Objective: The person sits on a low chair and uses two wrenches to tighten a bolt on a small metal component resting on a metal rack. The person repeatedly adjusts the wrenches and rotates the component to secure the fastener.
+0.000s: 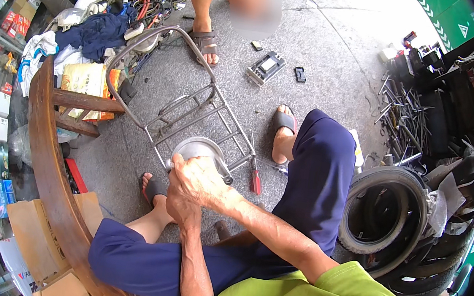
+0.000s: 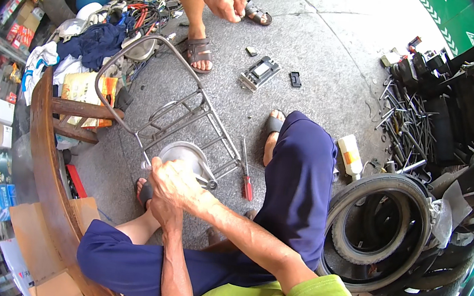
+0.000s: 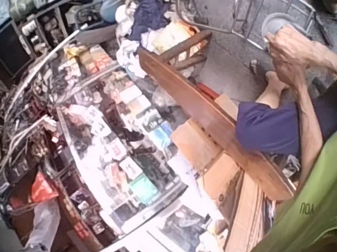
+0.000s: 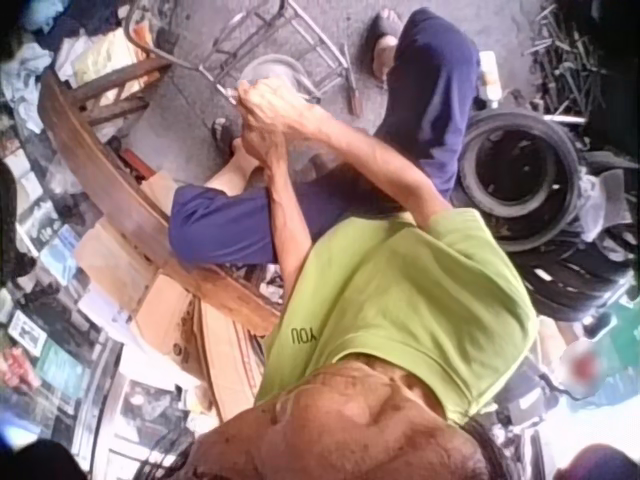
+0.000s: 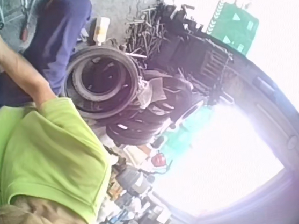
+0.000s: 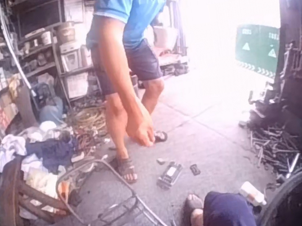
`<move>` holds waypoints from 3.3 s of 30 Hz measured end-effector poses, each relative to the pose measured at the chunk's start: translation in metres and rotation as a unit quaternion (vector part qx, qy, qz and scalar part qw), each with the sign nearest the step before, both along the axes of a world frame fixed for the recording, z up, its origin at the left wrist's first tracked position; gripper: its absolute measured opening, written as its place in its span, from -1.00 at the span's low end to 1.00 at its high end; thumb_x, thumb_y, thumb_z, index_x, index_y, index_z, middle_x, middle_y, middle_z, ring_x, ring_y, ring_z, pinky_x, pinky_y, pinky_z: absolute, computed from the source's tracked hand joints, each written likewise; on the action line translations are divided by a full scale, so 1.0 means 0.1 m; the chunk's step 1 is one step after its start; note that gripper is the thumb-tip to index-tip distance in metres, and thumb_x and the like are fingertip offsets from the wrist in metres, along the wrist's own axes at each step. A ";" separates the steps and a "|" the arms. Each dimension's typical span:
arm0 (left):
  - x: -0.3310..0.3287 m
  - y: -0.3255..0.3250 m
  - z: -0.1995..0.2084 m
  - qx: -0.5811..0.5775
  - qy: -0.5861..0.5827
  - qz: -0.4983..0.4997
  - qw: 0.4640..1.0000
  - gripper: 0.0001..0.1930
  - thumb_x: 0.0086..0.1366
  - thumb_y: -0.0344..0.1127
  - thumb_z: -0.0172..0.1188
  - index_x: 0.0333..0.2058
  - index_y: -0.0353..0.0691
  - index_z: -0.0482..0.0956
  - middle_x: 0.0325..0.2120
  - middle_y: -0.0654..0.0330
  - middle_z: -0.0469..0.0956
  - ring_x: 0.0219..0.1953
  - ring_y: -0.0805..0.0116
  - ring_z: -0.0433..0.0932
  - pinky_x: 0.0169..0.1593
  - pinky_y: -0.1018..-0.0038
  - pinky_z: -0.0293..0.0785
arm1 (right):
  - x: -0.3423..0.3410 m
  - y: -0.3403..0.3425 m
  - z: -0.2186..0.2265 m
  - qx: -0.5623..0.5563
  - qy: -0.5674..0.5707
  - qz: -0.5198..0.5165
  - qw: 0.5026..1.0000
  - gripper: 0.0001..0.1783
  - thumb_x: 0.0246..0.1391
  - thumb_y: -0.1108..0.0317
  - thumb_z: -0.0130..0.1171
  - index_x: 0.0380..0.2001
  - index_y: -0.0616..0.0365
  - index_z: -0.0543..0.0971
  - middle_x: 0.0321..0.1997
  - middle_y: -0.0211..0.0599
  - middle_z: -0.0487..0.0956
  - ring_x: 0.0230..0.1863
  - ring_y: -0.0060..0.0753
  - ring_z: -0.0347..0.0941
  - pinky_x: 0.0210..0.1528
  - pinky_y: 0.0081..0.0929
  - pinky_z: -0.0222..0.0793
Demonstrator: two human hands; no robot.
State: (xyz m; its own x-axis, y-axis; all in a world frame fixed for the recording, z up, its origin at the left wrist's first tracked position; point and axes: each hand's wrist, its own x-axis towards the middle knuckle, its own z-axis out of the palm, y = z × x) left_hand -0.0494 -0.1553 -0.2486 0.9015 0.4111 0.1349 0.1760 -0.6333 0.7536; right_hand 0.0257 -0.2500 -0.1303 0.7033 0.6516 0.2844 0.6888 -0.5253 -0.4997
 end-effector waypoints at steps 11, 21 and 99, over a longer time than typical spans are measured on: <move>-0.09 -0.13 0.47 -0.033 0.048 0.081 0.995 -0.45 0.15 -0.43 0.32 0.09 -0.58 0.43 -0.11 -0.32 0.57 -0.14 -0.18 0.62 -0.10 0.20 0.54 | 0.65 -0.05 -0.46 0.003 0.129 -0.044 0.991 -0.72 0.09 0.29 0.08 -0.45 0.36 0.55 -0.54 0.04 0.52 -0.40 0.04 0.58 -0.29 -0.11 0.53; -0.09 -0.14 0.50 -0.055 0.061 0.085 0.993 -0.46 0.18 -0.40 0.30 0.08 -0.59 0.42 -0.13 -0.34 0.57 -0.14 -0.21 0.61 -0.07 0.18 0.52 | 0.65 -0.11 -0.31 0.129 0.413 -0.185 0.883 -0.62 0.18 0.24 -0.12 -0.49 0.35 0.51 -0.73 -0.12 0.57 -0.50 -0.07 0.63 -0.21 -0.15 0.53; -0.08 -0.13 0.55 -0.089 0.083 0.079 0.989 -0.48 0.21 -0.31 0.28 0.09 -0.48 0.45 -0.16 -0.28 0.58 -0.12 -0.19 0.60 -0.08 0.16 0.51 | 0.05 -0.34 -0.09 0.266 0.151 -0.269 0.913 -0.78 0.28 0.36 -0.04 -0.36 0.26 0.51 -0.71 -0.30 0.53 -0.70 -0.39 0.47 -0.59 -0.43 0.37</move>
